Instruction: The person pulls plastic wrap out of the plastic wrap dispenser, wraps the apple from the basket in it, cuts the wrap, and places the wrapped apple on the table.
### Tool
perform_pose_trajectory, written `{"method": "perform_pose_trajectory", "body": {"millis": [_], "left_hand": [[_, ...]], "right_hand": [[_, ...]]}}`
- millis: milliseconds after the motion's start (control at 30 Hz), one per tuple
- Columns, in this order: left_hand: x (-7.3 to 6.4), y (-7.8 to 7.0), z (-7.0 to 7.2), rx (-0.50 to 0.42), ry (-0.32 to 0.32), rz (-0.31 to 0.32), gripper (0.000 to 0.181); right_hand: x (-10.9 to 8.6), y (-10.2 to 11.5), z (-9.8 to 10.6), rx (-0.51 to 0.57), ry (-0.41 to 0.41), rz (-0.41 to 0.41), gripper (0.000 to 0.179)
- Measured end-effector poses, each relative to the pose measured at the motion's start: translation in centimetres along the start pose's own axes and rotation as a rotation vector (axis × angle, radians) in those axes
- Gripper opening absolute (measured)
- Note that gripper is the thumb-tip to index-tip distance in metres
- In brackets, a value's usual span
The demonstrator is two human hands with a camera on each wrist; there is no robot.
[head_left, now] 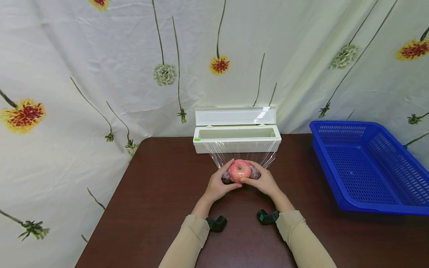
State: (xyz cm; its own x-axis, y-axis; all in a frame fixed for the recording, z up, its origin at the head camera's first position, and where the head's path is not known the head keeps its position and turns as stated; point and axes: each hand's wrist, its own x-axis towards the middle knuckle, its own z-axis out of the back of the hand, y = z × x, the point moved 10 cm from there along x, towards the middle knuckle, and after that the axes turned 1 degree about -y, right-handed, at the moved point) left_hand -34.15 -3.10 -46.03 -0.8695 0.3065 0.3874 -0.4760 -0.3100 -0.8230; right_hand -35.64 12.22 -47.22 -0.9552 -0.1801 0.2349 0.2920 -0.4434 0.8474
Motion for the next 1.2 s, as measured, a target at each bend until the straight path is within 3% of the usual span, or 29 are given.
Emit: {"method": "perform_pose_trajectory", "body": {"millis": [333,633,833,1067,1200], "left_hand": [[-0.01,-0.21,0.18,0.063,-0.008,-0.010,0.083],[0.06,0.14,0.15,0.108,-0.003,0.017,0.083],[0.05,0.27,0.07,0.125,0.008,0.039,0.083],[0.04,0.28,0.19,0.119,0.000,0.067,0.084],[0.02,0.53,0.27,0.114,-0.011,0.086,0.079]], "right_hand": [[-0.02,0.28,0.35,-0.006,-0.023,0.017,0.066],[-0.11,0.47,0.27,0.011,-0.017,0.037,0.064],[-0.09,0.88,0.27,0.024,-0.026,0.092,0.060],[-0.23,0.22,0.24,0.010,-0.024,0.024,0.073],[-0.30,0.29,0.38,0.040,-0.038,0.034,0.070]]}}
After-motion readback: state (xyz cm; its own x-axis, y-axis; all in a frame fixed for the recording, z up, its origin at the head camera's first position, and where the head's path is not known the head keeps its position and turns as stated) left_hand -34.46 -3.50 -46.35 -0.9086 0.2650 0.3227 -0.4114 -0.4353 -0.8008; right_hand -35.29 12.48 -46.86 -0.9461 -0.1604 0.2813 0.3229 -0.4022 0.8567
